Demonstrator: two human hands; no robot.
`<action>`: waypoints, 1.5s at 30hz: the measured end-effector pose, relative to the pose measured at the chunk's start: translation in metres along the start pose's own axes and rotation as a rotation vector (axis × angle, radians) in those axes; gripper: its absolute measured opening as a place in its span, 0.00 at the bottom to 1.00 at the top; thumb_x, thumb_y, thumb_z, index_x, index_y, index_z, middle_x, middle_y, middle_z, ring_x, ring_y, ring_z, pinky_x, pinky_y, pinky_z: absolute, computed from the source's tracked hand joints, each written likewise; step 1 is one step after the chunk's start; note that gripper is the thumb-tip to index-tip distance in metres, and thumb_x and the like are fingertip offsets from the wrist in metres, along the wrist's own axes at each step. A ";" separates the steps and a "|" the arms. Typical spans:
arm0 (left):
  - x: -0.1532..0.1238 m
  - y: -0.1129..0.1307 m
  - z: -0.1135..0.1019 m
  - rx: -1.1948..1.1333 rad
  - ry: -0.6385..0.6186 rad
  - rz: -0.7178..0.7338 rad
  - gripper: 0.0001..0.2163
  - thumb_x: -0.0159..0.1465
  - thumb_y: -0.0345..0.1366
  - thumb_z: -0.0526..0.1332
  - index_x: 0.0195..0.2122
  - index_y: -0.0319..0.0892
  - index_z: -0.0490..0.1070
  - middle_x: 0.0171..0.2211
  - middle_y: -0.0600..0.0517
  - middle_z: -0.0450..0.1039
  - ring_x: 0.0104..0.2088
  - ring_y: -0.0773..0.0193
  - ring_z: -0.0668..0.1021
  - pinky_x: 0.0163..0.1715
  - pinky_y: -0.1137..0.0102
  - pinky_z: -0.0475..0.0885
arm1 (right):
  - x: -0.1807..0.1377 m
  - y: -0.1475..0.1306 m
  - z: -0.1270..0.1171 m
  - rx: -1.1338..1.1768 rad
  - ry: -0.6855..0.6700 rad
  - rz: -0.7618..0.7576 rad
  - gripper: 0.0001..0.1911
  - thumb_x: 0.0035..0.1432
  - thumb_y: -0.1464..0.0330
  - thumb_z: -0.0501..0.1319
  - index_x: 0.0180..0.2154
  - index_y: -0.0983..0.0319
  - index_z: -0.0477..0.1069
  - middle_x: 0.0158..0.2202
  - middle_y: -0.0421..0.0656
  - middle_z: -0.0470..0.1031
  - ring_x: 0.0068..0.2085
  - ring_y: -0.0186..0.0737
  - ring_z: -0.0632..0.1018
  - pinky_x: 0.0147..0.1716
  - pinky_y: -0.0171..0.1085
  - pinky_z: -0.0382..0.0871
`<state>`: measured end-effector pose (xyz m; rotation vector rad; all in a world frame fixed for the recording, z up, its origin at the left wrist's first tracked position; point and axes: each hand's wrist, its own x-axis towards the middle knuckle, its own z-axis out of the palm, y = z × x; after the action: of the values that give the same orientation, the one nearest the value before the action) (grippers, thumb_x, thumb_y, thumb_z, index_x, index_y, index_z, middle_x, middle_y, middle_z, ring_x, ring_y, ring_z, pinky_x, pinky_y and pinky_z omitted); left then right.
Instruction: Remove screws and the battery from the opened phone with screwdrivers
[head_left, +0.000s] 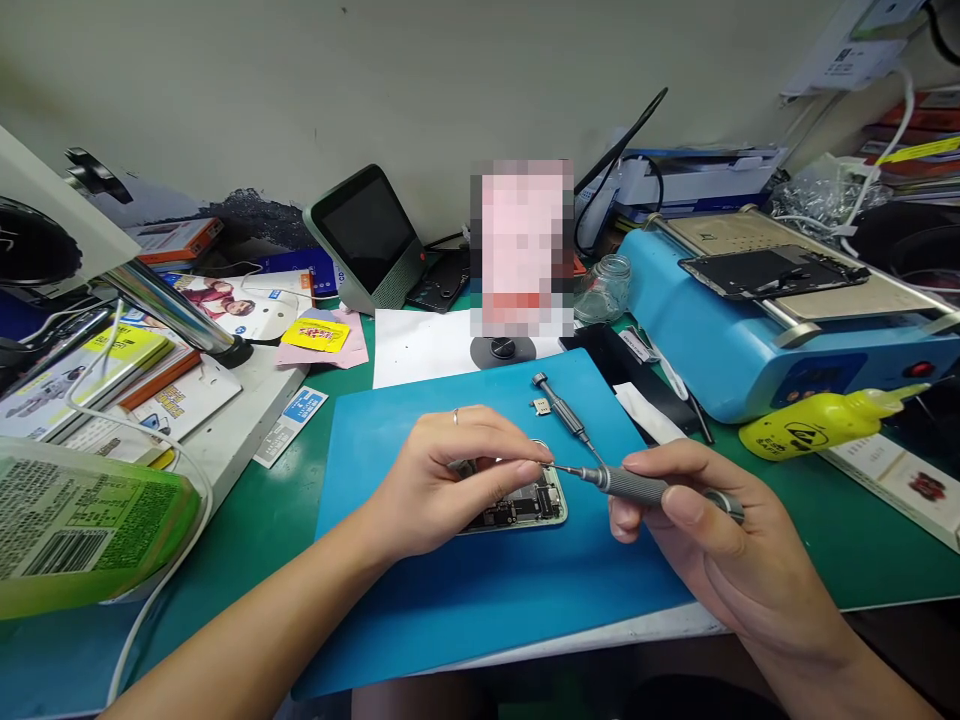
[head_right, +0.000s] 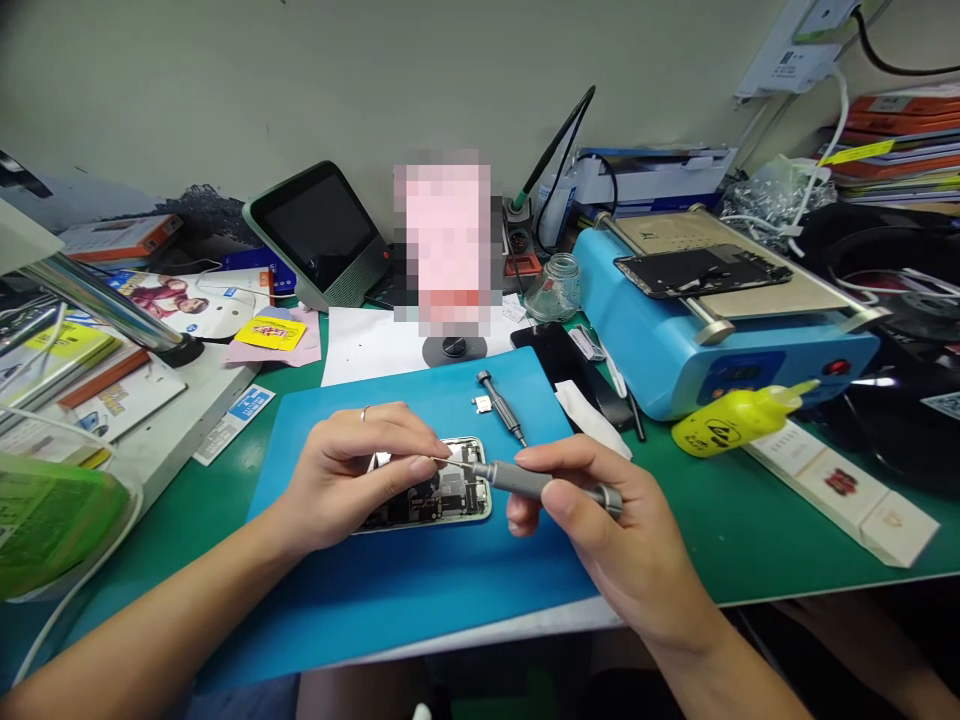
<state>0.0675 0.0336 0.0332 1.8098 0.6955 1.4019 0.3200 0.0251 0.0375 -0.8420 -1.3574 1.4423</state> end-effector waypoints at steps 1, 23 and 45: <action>0.000 0.000 0.000 0.004 -0.001 0.000 0.03 0.68 0.27 0.72 0.41 0.39 0.87 0.37 0.47 0.88 0.37 0.67 0.86 0.41 0.77 0.80 | 0.000 0.000 0.000 0.001 0.001 -0.001 0.11 0.63 0.54 0.73 0.41 0.53 0.85 0.26 0.42 0.82 0.27 0.37 0.83 0.27 0.32 0.81; -0.002 0.000 -0.002 0.130 0.027 -0.044 0.04 0.70 0.33 0.70 0.37 0.42 0.84 0.31 0.49 0.84 0.29 0.66 0.81 0.28 0.73 0.75 | 0.002 -0.002 0.002 -0.083 0.064 0.016 0.16 0.59 0.51 0.75 0.38 0.55 0.84 0.25 0.42 0.81 0.26 0.39 0.82 0.25 0.35 0.80; -0.003 0.000 0.000 0.085 0.034 -0.105 0.07 0.70 0.34 0.69 0.33 0.42 0.82 0.29 0.50 0.82 0.28 0.67 0.78 0.28 0.72 0.74 | 0.001 0.002 0.000 -0.108 0.084 0.059 0.19 0.58 0.49 0.75 0.38 0.56 0.83 0.25 0.43 0.81 0.26 0.40 0.82 0.27 0.37 0.81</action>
<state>0.0672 0.0314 0.0315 1.7909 0.8670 1.3552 0.3189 0.0264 0.0363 -1.0093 -1.3663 1.3720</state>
